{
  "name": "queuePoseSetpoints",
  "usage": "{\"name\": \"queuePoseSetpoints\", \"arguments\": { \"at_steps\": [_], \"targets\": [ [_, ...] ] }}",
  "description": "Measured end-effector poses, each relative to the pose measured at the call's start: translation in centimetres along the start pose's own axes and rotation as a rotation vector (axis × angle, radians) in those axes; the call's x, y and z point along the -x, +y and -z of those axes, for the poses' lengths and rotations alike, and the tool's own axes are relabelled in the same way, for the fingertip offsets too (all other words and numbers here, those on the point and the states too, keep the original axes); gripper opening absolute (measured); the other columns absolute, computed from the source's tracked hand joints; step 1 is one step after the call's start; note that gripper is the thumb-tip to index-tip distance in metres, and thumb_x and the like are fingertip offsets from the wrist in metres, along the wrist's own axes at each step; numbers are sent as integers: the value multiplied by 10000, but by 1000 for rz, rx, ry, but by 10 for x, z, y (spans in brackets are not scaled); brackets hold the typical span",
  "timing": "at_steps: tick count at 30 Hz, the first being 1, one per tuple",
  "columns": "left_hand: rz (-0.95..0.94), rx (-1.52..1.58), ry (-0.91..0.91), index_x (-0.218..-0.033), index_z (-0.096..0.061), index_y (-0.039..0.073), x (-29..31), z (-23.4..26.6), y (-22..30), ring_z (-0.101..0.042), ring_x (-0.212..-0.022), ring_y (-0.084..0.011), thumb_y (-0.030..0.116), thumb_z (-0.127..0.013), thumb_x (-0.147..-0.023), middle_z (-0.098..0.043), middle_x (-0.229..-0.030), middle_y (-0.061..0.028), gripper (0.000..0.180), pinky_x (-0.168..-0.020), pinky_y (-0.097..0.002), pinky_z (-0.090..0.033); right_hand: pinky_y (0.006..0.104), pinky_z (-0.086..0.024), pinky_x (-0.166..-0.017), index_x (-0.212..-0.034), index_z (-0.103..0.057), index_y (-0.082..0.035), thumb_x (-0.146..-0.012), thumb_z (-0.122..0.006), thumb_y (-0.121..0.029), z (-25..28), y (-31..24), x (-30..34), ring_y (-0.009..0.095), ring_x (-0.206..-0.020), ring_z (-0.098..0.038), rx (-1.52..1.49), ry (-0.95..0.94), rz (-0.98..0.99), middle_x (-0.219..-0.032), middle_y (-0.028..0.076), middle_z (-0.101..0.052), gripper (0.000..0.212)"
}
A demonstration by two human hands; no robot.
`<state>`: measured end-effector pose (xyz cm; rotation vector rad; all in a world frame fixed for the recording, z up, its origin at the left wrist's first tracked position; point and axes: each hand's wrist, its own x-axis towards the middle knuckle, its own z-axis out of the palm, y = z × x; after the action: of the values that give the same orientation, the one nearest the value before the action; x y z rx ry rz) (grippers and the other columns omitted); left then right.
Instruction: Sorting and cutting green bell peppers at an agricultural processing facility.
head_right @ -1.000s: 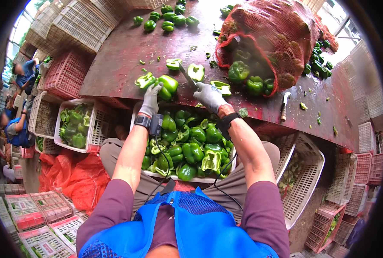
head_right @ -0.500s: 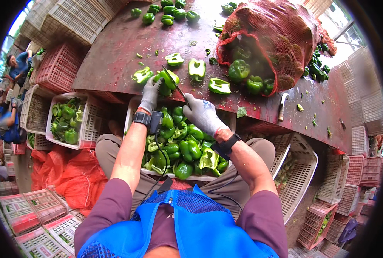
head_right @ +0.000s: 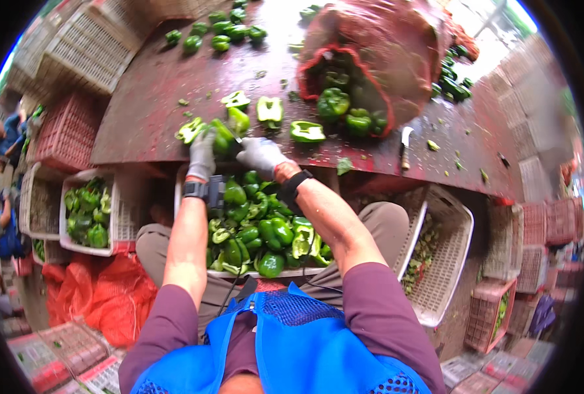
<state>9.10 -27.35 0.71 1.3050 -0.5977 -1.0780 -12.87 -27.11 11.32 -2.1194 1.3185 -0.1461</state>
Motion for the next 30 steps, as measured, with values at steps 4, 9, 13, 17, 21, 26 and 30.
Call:
{"name": "queuePoseSetpoints", "arguments": {
  "at_steps": [4,9,13,17,21,26,30],
  "targets": [
    [49,38,58,-1609,-640,-3,-8,23,-20,-740,-1182,-191,447,-830,-1122,-776,-1387,-115,690,-1057,-370,-611,625,-596,-994,-1432,-688,-60,-1063,-657,-340,41,-5,76,502,-1110,-800,-38,70,35,-1135,297,-828,464],
    [-85,-76,172,-1570,-639,-61,-36,-2,-8,-751,-1206,-220,471,-746,-1175,-775,-1396,-143,671,-1072,-380,-608,617,-620,-968,-1515,-676,-141,-1051,-648,-339,99,64,160,510,-1074,-806,-197,420,-115,-1104,267,-836,505],
    [-292,-480,353,-1585,-636,-81,-42,-40,-19,-763,-1240,-299,529,-621,-1221,-784,-1463,-228,711,-1110,-433,-581,588,-627,-897,-1481,-693,-137,-1055,-655,-338,144,131,192,493,-1021,-813,-277,669,-203,-1054,269,-824,473],
    [-192,-420,393,-1487,-739,-39,-31,-45,-29,-783,-1161,-283,526,-645,-1202,-837,-1334,-173,640,-1066,-430,-608,550,-633,-827,-1501,-692,-137,-1075,-674,-311,179,158,192,451,-910,-816,-301,837,18,-1003,218,-827,460],
    [-59,-321,421,-1513,-741,33,-16,-36,-27,-764,-1092,-220,545,-653,-1192,-819,-1288,-92,611,-785,-413,-640,563,-629,-916,-1518,-683,-112,-1067,-670,-321,175,187,138,473,-997,-811,-253,760,-78,-1098,238,-837,498],
    [33,-99,279,-1643,-654,85,-13,-111,-26,-748,-1053,-184,522,-658,-1193,-780,-1351,-50,627,-628,-408,-640,569,-603,-1058,-1332,-790,-52,-999,-664,-324,215,269,97,493,-1198,-792,-98,179,-352,-1232,288,-832,449],
    [-192,108,137,-1341,-715,125,-17,4,-25,-731,-1091,-227,375,-608,-1196,-782,-1289,-41,308,-920,-456,-637,520,-619,-941,-1129,-799,-18,-1041,-662,-324,154,237,55,429,-948,-732,-54,209,157,-1031,225,-813,347]
  ]
}}
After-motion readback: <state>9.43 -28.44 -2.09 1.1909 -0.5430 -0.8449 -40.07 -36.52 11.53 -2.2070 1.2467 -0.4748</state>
